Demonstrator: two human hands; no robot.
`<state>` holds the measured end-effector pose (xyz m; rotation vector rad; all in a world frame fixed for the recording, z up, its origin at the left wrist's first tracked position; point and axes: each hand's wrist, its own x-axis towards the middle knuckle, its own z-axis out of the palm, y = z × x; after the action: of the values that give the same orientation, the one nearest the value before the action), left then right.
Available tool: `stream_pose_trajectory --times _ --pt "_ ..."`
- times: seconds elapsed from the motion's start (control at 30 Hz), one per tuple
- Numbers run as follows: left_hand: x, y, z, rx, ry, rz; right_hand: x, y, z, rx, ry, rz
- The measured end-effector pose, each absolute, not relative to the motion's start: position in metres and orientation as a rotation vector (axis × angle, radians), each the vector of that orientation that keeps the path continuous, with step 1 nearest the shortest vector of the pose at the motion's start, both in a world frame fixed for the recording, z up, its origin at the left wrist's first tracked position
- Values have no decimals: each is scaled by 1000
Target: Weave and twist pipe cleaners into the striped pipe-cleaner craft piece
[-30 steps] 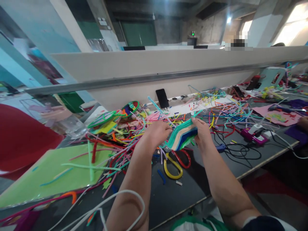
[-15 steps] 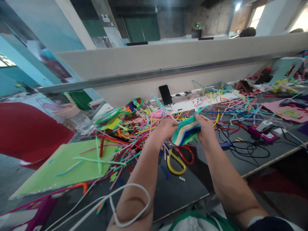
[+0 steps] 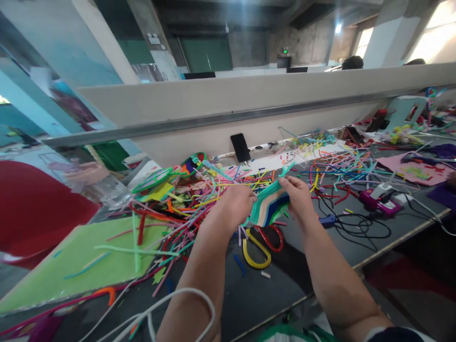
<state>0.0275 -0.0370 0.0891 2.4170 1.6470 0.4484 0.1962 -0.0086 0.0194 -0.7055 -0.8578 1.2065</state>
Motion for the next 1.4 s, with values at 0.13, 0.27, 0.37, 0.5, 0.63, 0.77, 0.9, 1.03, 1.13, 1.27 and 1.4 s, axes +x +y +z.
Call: stream_pose_trajectory --times 0.13,0.27,0.37,0.5,0.63,0.77,0.9,1.03,1.13,1.27,1.4 --pt "21 -55 107 2565 1621 963 193 -19 22 -739 -1140 1262" --pt "20 -47 104 2619 1352 1199 187 -24 19 -827 -1370 1215" --pt "19 -39 98 2657 1193 1158 186 -24 16 -818 -1471 1186" --pt "18 -36 96 2670 1228 1075 186 -24 13 -813 -1553 1158" --pt "20 -36 98 2688 1253 991 187 -25 14 -824 -1584 1160" --pt "22 -36 97 2672 1280 918 188 -25 14 -796 -1580 1182" --pt "20 -38 98 2652 1376 865 189 -23 12 -760 -1532 1210" --pt "18 -44 99 2674 1429 780 187 -24 13 -742 -1478 1257" --pt "20 -48 100 2699 1464 738 186 -26 16 -730 -1424 1342" --pt "24 -50 100 2739 1445 707 188 -26 18 -703 -1377 1413" --pt "20 -49 102 2746 1305 734 191 -23 18 -701 -1372 1409"
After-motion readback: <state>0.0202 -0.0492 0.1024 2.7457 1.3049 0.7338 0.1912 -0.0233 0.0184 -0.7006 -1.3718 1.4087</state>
